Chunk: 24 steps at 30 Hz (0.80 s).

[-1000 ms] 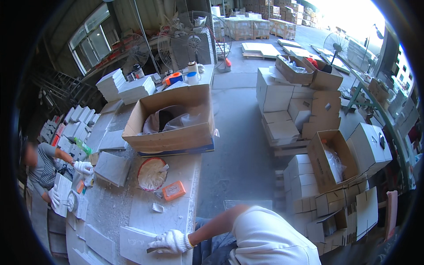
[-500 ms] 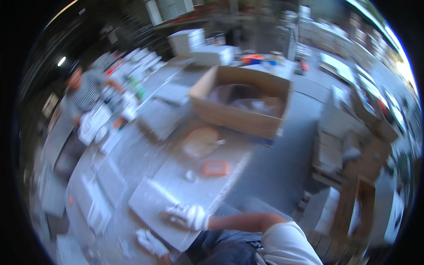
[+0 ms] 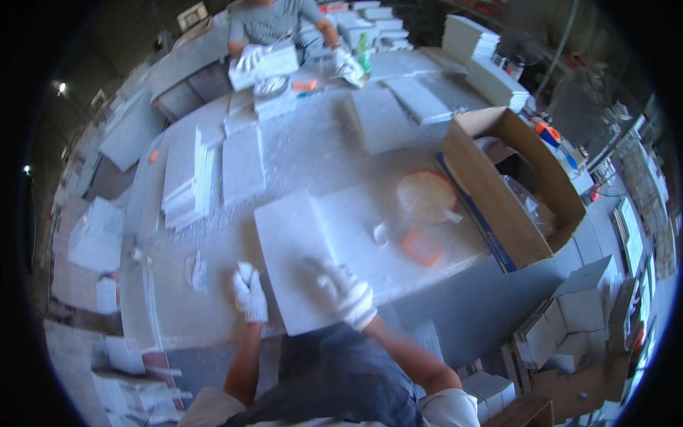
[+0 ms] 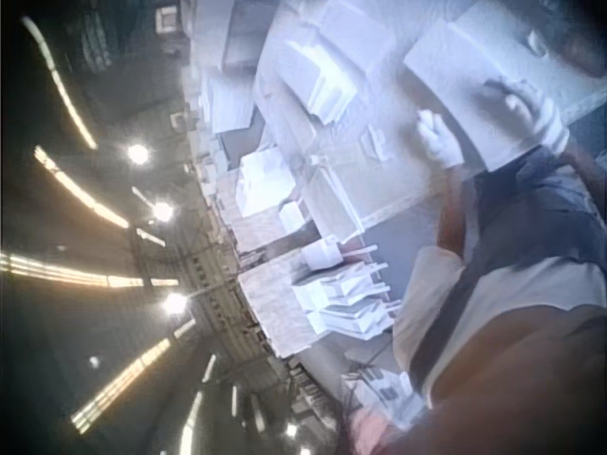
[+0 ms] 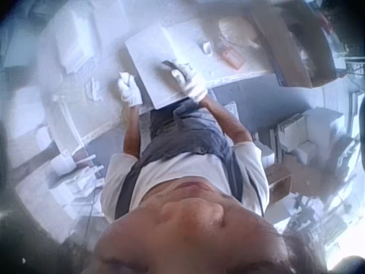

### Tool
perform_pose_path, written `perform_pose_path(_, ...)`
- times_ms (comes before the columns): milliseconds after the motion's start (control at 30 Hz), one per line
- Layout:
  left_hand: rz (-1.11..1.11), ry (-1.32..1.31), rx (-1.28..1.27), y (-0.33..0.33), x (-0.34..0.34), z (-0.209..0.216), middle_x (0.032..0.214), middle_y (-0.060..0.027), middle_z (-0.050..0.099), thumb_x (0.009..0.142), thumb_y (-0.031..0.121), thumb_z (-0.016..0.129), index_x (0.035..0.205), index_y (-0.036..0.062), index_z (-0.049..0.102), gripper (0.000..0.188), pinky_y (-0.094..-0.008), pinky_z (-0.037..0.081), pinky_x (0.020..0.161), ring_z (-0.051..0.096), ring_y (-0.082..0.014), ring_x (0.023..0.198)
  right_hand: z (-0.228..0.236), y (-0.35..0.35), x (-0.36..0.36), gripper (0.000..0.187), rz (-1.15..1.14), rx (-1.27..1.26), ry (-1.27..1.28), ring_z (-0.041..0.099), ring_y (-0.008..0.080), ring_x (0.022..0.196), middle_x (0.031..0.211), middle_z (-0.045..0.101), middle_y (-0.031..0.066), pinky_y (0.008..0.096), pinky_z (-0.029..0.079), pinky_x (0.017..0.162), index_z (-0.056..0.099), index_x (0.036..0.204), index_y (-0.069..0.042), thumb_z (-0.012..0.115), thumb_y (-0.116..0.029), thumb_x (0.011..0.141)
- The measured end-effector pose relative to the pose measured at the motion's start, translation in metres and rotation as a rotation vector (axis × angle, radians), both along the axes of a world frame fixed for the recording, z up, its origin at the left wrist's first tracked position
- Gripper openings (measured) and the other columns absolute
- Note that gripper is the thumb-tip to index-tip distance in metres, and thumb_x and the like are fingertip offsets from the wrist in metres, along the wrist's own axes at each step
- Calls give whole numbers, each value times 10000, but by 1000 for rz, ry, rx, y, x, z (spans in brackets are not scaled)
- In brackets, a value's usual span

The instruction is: The person repeatedly scrapes a white rectangular tile with a utility knife, then wipes the surface with a cloth. The person flips the tile over and continues scraping and wiping the other side. The person handles multiple tiles one at a time, scraping and wiping each before setting it aside.

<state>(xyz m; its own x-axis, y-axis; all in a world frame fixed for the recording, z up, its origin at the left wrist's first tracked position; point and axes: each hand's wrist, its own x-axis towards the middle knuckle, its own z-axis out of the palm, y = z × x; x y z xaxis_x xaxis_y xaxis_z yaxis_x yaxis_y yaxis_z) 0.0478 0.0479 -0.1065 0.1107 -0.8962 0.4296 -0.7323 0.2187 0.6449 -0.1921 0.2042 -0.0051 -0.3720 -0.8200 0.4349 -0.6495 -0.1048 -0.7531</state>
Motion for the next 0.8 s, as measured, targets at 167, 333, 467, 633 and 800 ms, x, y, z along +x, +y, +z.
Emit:
perform_pose_path(167, 1, -33, 2, 1, 1, 3, 1142, -135, 672, 920, 340, 778, 1242, 71, 606, 453, -432, 551, 827, 691, -321, 1019, 6, 15, -17, 429, -72, -6, -14, 722, 364, 965, 1089, 732, 233, 418, 558, 888, 662, 1324, 6, 721, -224, 967)
perform_pose_path(333, -75, 44, -20, 6, -6, 22, 1144, -120, 674, 926, 297, 775, 1234, 81, 626, 404, -404, 559, 830, 701, -302, 1014, 16, 25, -35, 431, 42, 207, 50, 705, 390, 886, 1010, 707, 207, 454, 571, 768, 640, 1367, -94, 693, -235, 963)
perform_pose_path(467, -74, 51, -1, 9, -10, 33, 1150, -111, 678, 921, 249, 781, 1253, 96, 632, 395, -392, 564, 842, 711, -289, 1009, 34, 16, -35, 411, 113, 354, 85, 694, 376, 873, 989, 698, 188, 445, 559, 770, 661, 1362, -160, 688, -262, 965)
perform_pose_path(633, -53, 60, -30, 11, -12, 36, 1153, -111, 688, 923, 252, 776, 1252, 105, 635, 386, -394, 571, 850, 721, -296, 1004, 46, 2, -28, 379, 184, 481, 184, 694, 353, 840, 972, 691, 160, 430, 563, 753, 679, 1339, -215, 639, -348, 986)
perform_pose_path(800, -86, 59, -60, 10, -10, 35, 1158, -113, 692, 917, 226, 781, 1250, 104, 634, 384, -392, 573, 851, 721, -294, 1010, 41, -5, -22, 366, 200, 497, 254, 698, 349, 831, 979, 695, 157, 437, 570, 746, 684, 1316, -223, 640, -369, 983)
